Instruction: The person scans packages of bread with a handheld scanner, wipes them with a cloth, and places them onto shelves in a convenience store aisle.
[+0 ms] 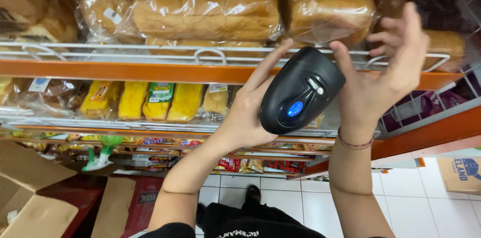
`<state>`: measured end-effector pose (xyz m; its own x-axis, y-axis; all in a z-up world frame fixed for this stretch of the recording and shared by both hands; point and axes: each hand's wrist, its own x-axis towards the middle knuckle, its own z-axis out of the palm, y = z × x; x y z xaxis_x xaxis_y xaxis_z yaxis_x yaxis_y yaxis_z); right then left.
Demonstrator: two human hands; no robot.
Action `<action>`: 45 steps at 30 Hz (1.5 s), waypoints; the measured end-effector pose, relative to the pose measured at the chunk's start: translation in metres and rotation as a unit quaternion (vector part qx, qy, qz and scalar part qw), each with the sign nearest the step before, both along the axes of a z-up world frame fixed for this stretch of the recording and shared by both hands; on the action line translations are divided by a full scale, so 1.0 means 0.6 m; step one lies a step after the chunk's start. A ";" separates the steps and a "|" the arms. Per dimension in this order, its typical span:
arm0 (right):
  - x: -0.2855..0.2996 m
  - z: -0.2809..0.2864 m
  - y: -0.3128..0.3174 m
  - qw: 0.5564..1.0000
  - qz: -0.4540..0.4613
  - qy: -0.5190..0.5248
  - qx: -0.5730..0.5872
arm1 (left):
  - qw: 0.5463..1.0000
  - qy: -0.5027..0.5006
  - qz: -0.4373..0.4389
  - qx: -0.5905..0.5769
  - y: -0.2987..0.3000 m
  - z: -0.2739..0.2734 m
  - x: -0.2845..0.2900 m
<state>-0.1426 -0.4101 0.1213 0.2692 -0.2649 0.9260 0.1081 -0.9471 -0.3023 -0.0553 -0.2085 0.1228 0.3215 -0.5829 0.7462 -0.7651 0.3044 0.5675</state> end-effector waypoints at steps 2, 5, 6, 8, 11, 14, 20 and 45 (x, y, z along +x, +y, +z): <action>-0.010 -0.024 0.011 0.999 0.028 -0.040 0.002 | 1.000 0.024 0.003 -0.006 0.026 -0.020 -0.006; -0.017 -0.056 0.044 0.984 0.123 -0.095 0.087 | 0.996 0.088 -0.001 0.000 0.078 -0.065 -0.015; -0.020 -0.067 0.061 0.970 0.172 -0.112 0.127 | 0.993 0.115 -0.005 0.004 0.099 -0.085 -0.020; -0.019 -0.093 0.117 0.926 0.294 -0.120 0.204 | 0.980 0.197 0.001 0.031 0.152 -0.129 -0.042; -0.006 -0.127 0.221 0.867 0.404 -0.072 0.283 | 0.954 0.300 0.012 0.005 0.242 -0.194 -0.067; 0.029 -0.166 0.337 0.730 0.543 0.073 0.408 | 0.903 0.428 0.001 -0.038 0.355 -0.253 -0.084; 0.080 -0.246 0.609 0.573 0.625 0.260 0.463 | 0.870 0.380 0.307 -0.071 0.591 -0.316 -0.133; 0.396 -0.446 1.256 0.382 0.689 0.500 0.360 | 0.723 0.350 0.534 -0.264 1.211 -0.396 -0.059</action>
<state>0.0950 0.3438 -0.1462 0.7361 0.6768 -0.0016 -0.1573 0.1687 -0.9730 -0.0907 0.5181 -0.1147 0.7838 0.5840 0.2111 -0.3060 0.0674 0.9496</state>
